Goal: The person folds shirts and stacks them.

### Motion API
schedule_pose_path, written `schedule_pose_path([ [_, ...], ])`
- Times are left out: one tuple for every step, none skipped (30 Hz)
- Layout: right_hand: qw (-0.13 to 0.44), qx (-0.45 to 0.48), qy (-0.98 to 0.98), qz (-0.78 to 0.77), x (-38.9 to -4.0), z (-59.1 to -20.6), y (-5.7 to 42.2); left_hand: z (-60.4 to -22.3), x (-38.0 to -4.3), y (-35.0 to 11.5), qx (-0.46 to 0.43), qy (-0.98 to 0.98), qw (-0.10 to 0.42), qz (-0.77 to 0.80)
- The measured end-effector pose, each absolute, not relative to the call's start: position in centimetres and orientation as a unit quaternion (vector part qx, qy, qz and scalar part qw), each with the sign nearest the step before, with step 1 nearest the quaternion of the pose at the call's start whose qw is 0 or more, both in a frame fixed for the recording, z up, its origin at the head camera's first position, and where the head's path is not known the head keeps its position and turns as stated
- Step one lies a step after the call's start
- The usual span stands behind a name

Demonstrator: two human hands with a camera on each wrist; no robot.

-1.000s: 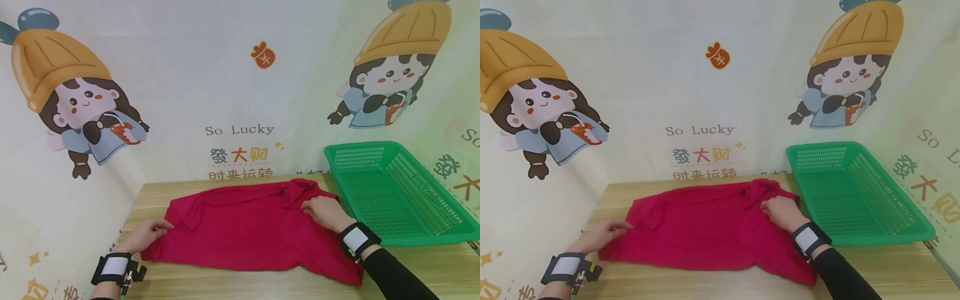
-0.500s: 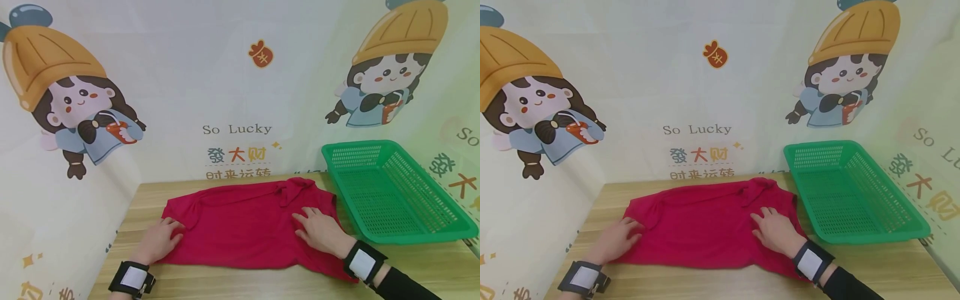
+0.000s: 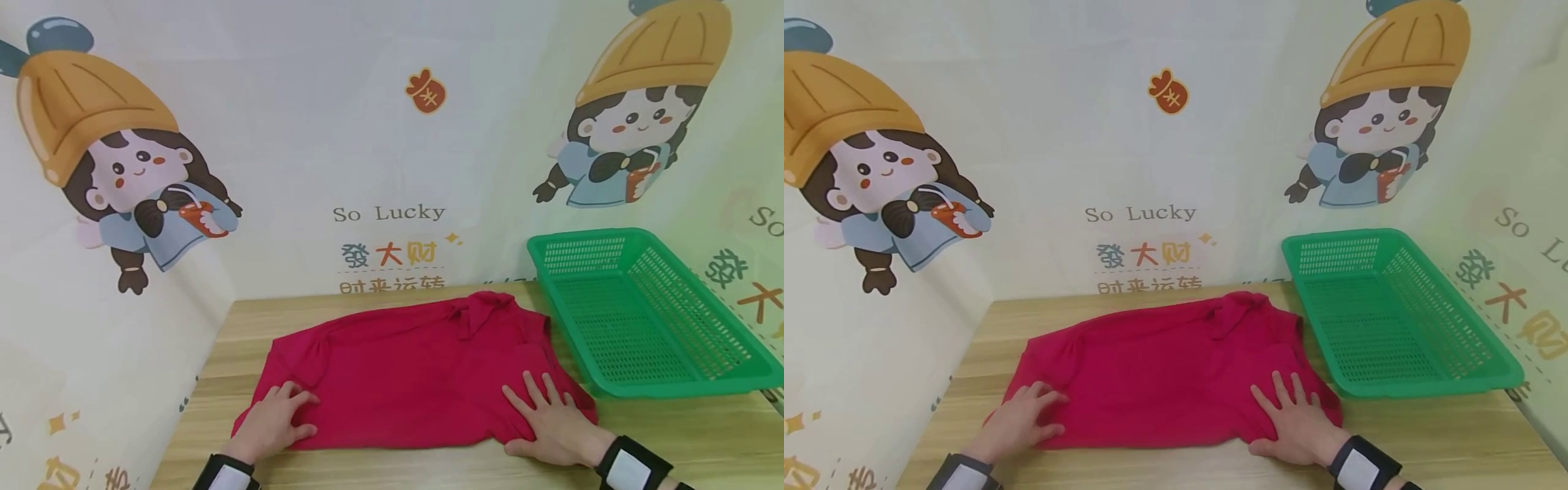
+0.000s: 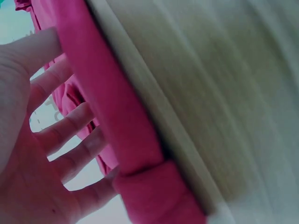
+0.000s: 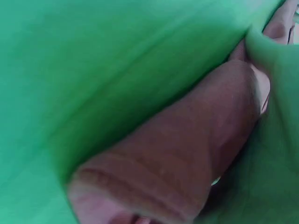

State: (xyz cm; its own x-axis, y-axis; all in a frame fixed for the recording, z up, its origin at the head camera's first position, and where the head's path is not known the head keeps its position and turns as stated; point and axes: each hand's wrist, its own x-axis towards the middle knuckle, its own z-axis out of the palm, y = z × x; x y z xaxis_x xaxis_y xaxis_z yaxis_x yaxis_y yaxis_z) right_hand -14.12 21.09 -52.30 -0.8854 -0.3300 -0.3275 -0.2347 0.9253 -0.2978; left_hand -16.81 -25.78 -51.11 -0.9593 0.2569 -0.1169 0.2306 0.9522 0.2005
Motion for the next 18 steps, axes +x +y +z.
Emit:
schedule_pose_path([
  [0.19,-0.15,0.962,-0.126,-13.9,-52.5,21.3,-51.0,-16.6,-25.7,0.124,0.985,0.078,0.095],
  [0.191,-0.154,0.961,-0.127,-13.7,-52.6,21.6,-50.8,-16.4,-25.6,0.124,0.984,0.085,0.097],
  [0.191,-0.156,0.961,-0.127,-13.5,-52.7,21.8,-50.7,-16.3,-25.6,0.123,0.983,0.092,0.099],
  [0.19,-0.158,0.96,-0.127,-13.3,-52.8,21.9,-50.7,-16.1,-25.5,0.123,0.982,0.098,0.1],
  [0.189,-0.161,0.96,-0.126,-13.1,-52.9,22.1,-50.6,-16.0,-25.5,0.123,0.982,0.104,0.101],
  [0.188,-0.164,0.96,-0.127,-12.9,-52.9,22.2,-50.6,-15.9,-25.4,0.123,0.981,0.108,0.102],
  [0.187,-0.167,0.96,-0.127,-12.8,-52.9,22.2,-50.5,-15.8,-25.4,0.122,0.981,0.112,0.102],
  [0.186,-0.17,0.959,-0.128,-12.6,-52.9,22.3,-50.5,-15.8,-25.4,0.122,0.981,0.115,0.102],
  [0.187,-0.173,0.958,-0.129,-12.5,-52.9,22.3,-50.4,-15.8,-25.4,0.121,0.98,0.119,0.102],
  [0.191,-0.175,0.957,-0.129,-12.5,-52.8,22.4,-50.3,-15.8,-25.4,0.12,0.98,0.124,0.102],
  [0.196,-0.179,0.956,-0.128,-12.4,-52.7,22.4,-50.3,-15.8,-25.4,0.118,0.979,0.129,0.103],
  [0.203,-0.181,0.954,-0.129,-12.4,-52.5,22.4,-50.2,-15.9,-25.4,0.118,0.978,0.134,0.105],
  [0.21,-0.182,0.952,-0.126,-12.5,-52.1,22.4,-50.1,-16.0,-25.4,0.117,0.978,0.136,0.103],
  [0.217,-0.183,0.951,-0.124,-12.6,-51.7,22.4,-50.0,-16.2,-25.3,0.118,0.979,0.133,0.101],
  [0.219,-0.187,0.95,-0.12,-12.9,-51.1,22.2,-49.8,-16.5,-25.2,0.119,0.98,0.126,0.1],
  [0.217,-0.191,0.95,-0.114,-13.2,-50.5,22.0,-49.7,-16.8,-25.1,0.121,0.981,0.116,0.098],
  [0.207,-0.201,0.951,-0.108,-13.6,-49.9,21.7,-49.6,-17.2,-24.9,0.123,0.982,0.103,0.095],
  [0.197,-0.207,0.953,-0.101,-14.1,-49.2,21.3,-49.4,-17.6,-24.8,0.126,0.984,0.088,0.092],
])
